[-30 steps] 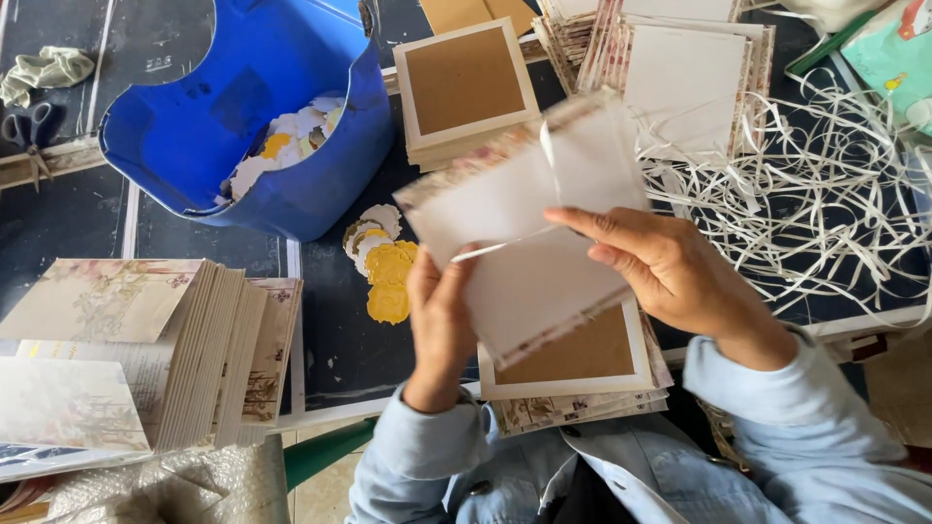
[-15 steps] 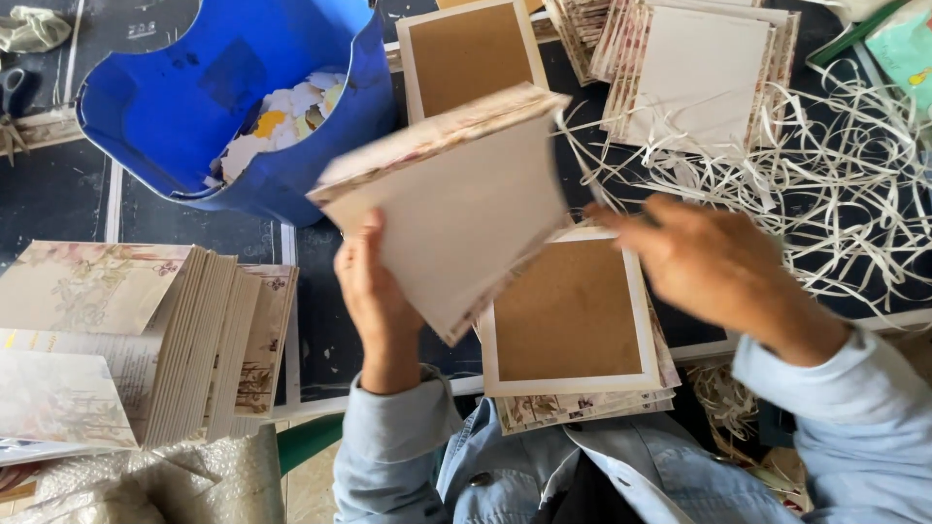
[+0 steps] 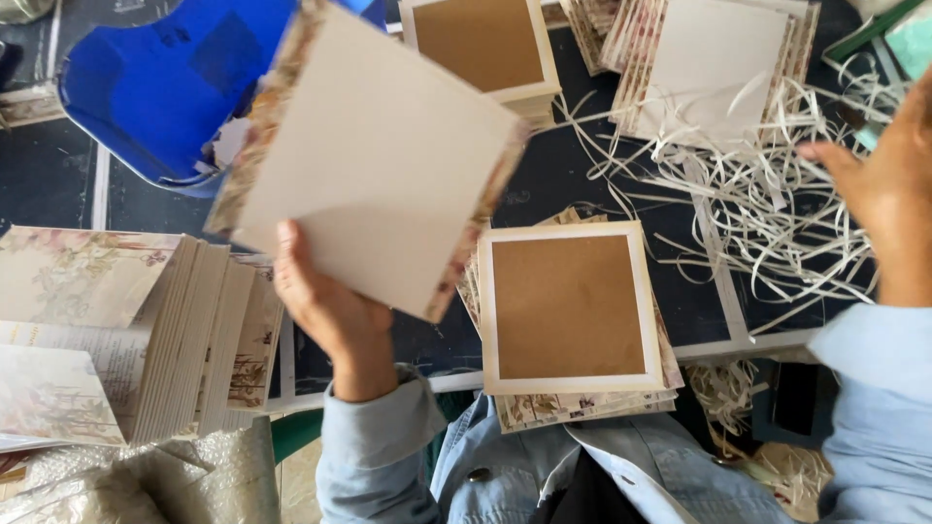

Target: The person assembles small cards by placing a decorative paper insert into a cardboard frame. They repeatedly pick up a frame, insert the paper, and place the completed card onto a growing stack on the table.

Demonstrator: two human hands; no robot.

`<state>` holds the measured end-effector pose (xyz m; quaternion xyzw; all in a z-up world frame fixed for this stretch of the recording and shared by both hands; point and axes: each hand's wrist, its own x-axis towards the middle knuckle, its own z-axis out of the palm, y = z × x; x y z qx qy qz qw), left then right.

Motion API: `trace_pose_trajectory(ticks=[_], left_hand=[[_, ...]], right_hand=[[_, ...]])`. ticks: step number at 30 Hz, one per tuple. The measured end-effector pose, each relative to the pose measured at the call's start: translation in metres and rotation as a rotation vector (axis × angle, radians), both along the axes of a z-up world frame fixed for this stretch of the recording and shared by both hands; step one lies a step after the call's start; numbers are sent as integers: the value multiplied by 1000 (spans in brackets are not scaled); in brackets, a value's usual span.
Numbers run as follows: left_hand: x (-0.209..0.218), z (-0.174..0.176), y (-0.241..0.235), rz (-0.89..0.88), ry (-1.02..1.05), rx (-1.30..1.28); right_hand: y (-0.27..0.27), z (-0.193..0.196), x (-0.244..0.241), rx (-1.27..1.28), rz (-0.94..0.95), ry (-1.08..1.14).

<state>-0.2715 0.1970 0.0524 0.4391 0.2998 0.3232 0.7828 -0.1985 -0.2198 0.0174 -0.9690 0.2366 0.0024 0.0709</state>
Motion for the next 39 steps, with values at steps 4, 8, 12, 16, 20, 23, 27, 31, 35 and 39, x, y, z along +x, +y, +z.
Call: trace_pose_trajectory(ticks=[4, 8, 12, 16, 20, 23, 27, 31, 35, 39], left_hand=[[7, -4, -55, -153, 14, -197], [7, -4, -92, -426, -282, -172], [9, -51, -55, -854, -280, 499], [15, -90, -43, -810, -142, 1465], [-14, -94, -45, -714, 47, 1713], [-19, -58, -42, -630, -67, 1335], [-27, -26, -47, -493, -267, 1299], [-36, -30, -57, -442, -308, 1156], [-51, -67, -59, -561, -11, 1042], [-66, -98, -52, -669, 150, 1001]], right_hand=[[83, 5, -46, -281, 863, -782], [146, 13, -70, 61, 1359, -1138], [81, -5, -62, 394, 1251, -1124], [-5, -78, -73, 733, 654, -1148], [-75, -136, -113, 507, 300, -819], [-82, -151, -114, 983, 300, -851], [28, -68, -115, 580, 762, -886], [85, -33, -113, 910, 309, -826], [104, -14, -112, 662, 495, -533], [102, -37, -115, 682, 479, -321]])
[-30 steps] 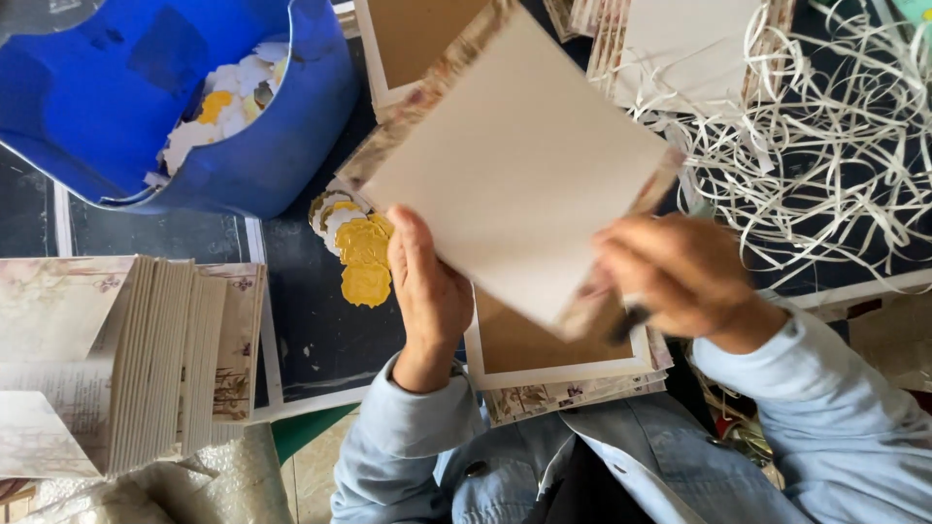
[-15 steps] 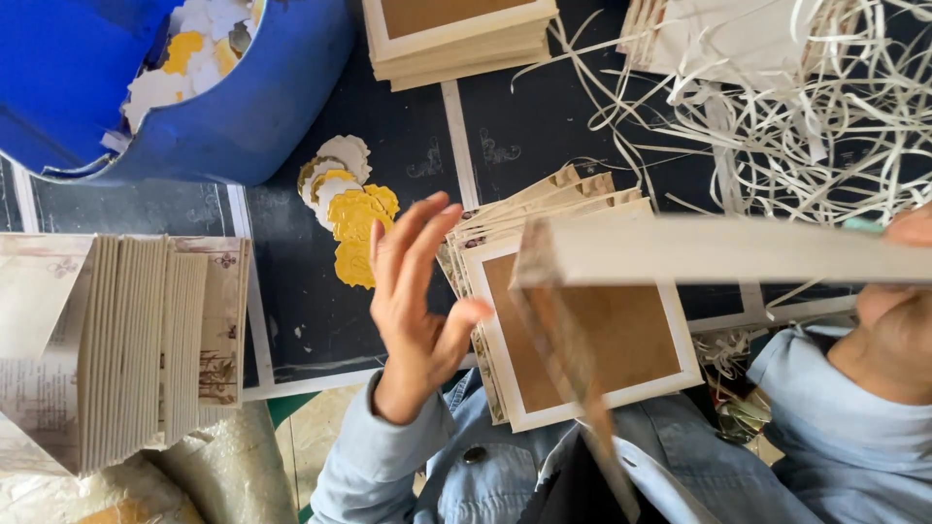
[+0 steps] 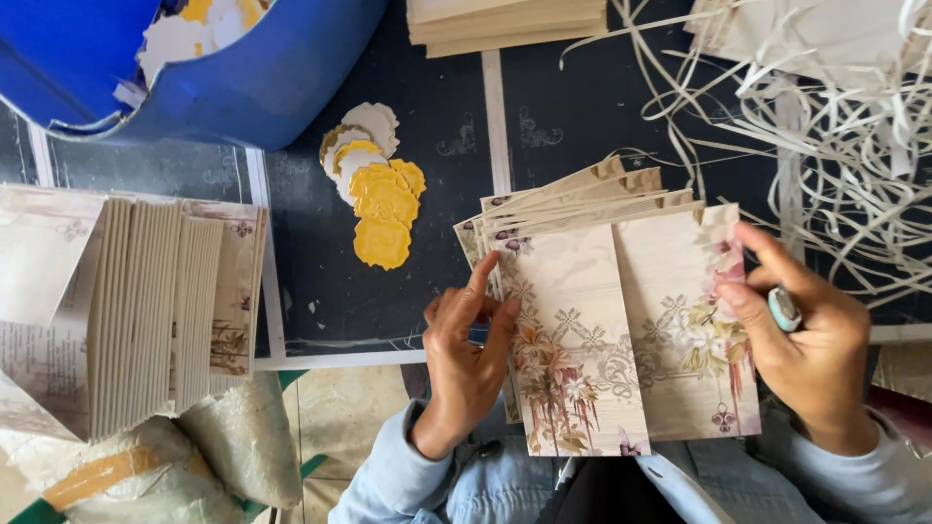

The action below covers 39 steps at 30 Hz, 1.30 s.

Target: The person assembles small cards by placing a decorative paper insert into a cardboard frame. They repeatedly pick up a frame, insert the paper, and place the completed card onto a growing stack on the table.

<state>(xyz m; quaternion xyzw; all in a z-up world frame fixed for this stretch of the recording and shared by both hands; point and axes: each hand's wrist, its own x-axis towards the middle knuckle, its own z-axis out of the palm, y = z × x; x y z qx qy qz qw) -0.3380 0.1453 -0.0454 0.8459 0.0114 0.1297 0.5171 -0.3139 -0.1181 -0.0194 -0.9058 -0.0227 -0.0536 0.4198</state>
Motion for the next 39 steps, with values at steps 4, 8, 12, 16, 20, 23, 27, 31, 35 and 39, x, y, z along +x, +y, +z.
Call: trace_pose_trajectory(ticks=[4, 8, 12, 16, 20, 23, 27, 31, 35, 39], left_hand=[[-7, -14, 4, 16, 95, 32], [-6, -17, 5, 17, 96, 40], [-5, -21, 5, 16, 101, 59], [-6, -24, 4, 11, 121, 115], [-5, -24, 4, 7, 91, 184], [0, -12, 6, -26, 98, 230], [-3, -20, 4, -37, 99, 234], [-4, -22, 4, -6, 133, 259], [-4, -24, 4, 11, 137, 271], [-5, -26, 4, -2, 121, 288]], right_hand=[[4, -6, 2, -41, 126, -12], [8, -5, 4, -52, 126, 7], [3, -13, 3, -62, 78, 35], [4, -11, 6, -72, 104, 29], [5, -9, 7, -65, 108, 53], [4, -11, 10, -13, 86, 100], [1, -16, 13, 41, 73, 90], [-1, -18, 15, 89, 122, 45], [-3, -21, 17, 138, 133, 82], [-6, -25, 18, 130, 137, 80]])
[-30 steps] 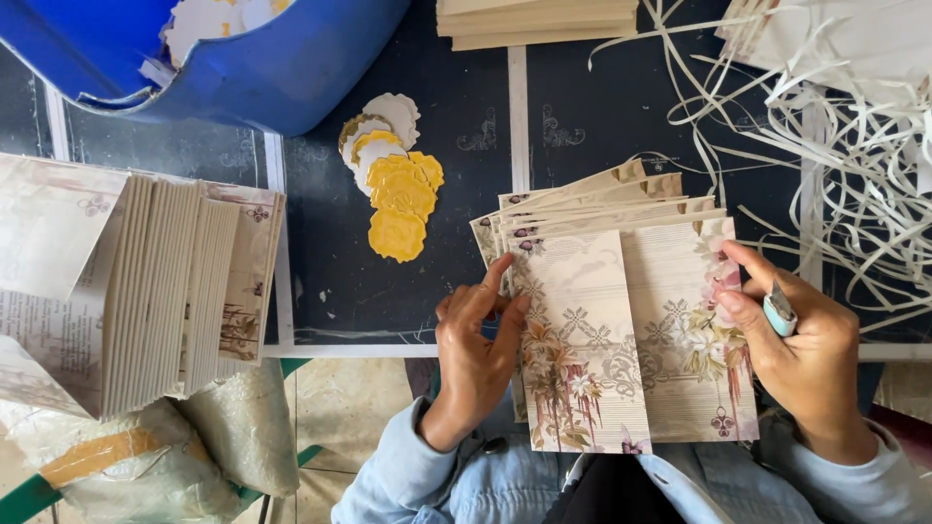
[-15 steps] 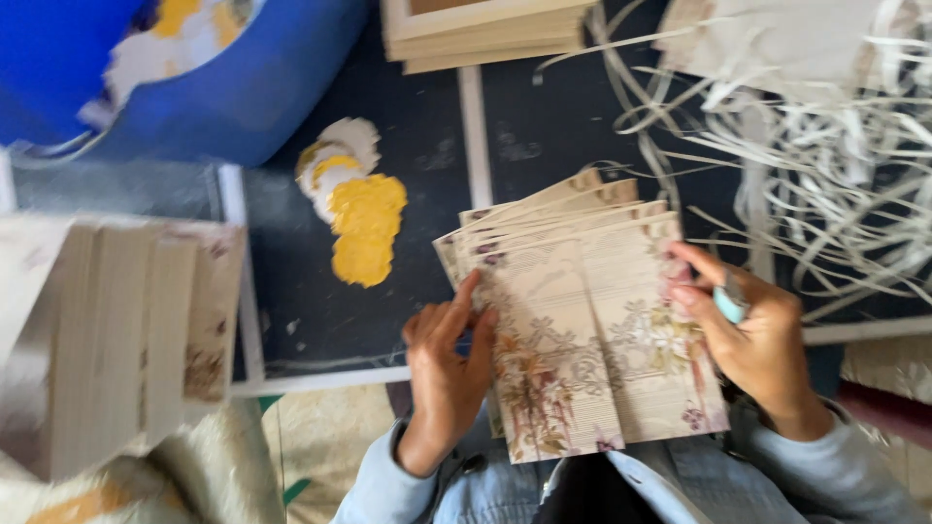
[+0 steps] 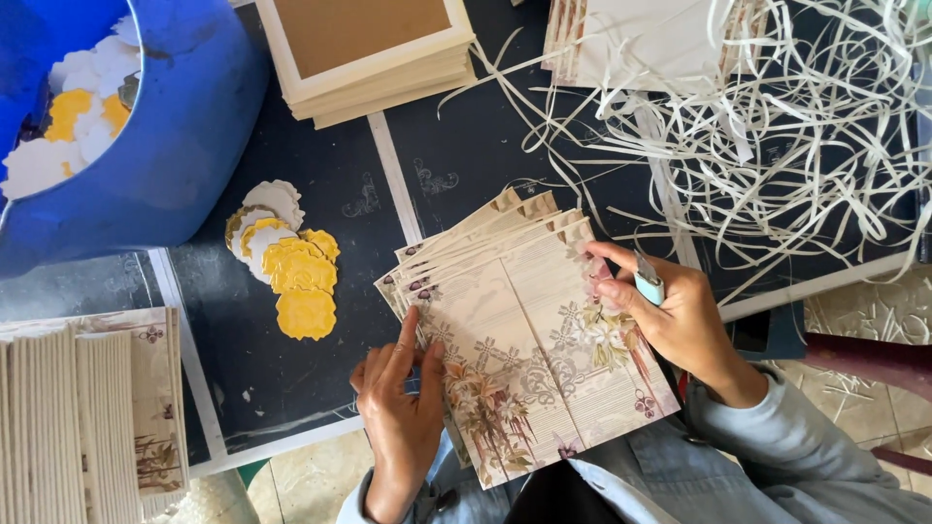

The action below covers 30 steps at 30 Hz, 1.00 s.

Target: The person assembles small cards by placing a decorative paper insert into a cardboard frame. They repeatedly pick up a frame, insert the paper, and place the completed card onto a growing stack on the table.

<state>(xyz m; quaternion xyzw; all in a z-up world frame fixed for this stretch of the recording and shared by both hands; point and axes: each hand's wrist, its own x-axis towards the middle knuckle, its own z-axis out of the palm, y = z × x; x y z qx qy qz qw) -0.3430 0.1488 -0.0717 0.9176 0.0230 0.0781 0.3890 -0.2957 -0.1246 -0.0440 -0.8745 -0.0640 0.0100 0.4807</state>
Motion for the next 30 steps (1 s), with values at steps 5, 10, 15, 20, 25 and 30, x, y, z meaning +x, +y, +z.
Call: trace_pose_trajectory(ticks=[5, 10, 15, 20, 25, 30], left_hand=[[2, -1, 2, -21, 21, 214], [21, 23, 13, -108, -52, 565], [110, 29, 25, -176, -202, 602], [228, 26, 8, -167, -530, 639], [285, -19, 10, -178, -489, 884], [265, 2, 10, -219, -701, 831]], right_hand=[[-3, -2, 2, -33, 4, 57], [-4, 2, 13, -401, 233, -117], [-34, 43, 87, -375, 115, 71], [-156, -23, 245, -353, -573, -182], [-176, -49, 294, -412, -682, -7], [-162, -47, 309, -551, -494, -32]])
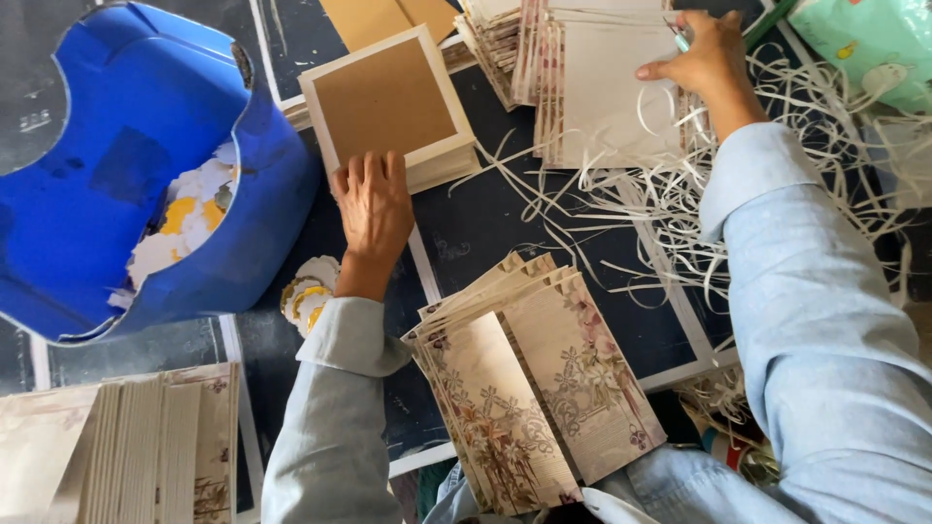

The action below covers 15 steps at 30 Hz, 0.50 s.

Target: The person assembles small cards by placing a decorative paper insert into a cardboard frame. They repeatedly pick up a frame, insert the paper, and place the completed card onto a growing stack on the table.

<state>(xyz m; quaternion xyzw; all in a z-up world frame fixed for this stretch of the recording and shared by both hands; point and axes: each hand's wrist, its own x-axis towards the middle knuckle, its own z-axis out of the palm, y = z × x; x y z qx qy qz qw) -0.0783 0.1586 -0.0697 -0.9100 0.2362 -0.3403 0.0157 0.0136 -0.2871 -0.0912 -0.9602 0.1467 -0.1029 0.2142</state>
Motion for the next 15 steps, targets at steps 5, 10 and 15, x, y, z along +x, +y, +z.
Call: trace_pose_trajectory(ticks=[5, 10, 15], left_hand=[[15, -11, 10, 181, 220, 131], [23, -36, 10, 75, 15, 55], [-35, 20, -4, 2, 67, -100]], right_hand=[[-24, -25, 17, -46, 50, 11], [0, 1, -3, -62, 105, 214], [-25, -14, 16, -135, 68, 213]])
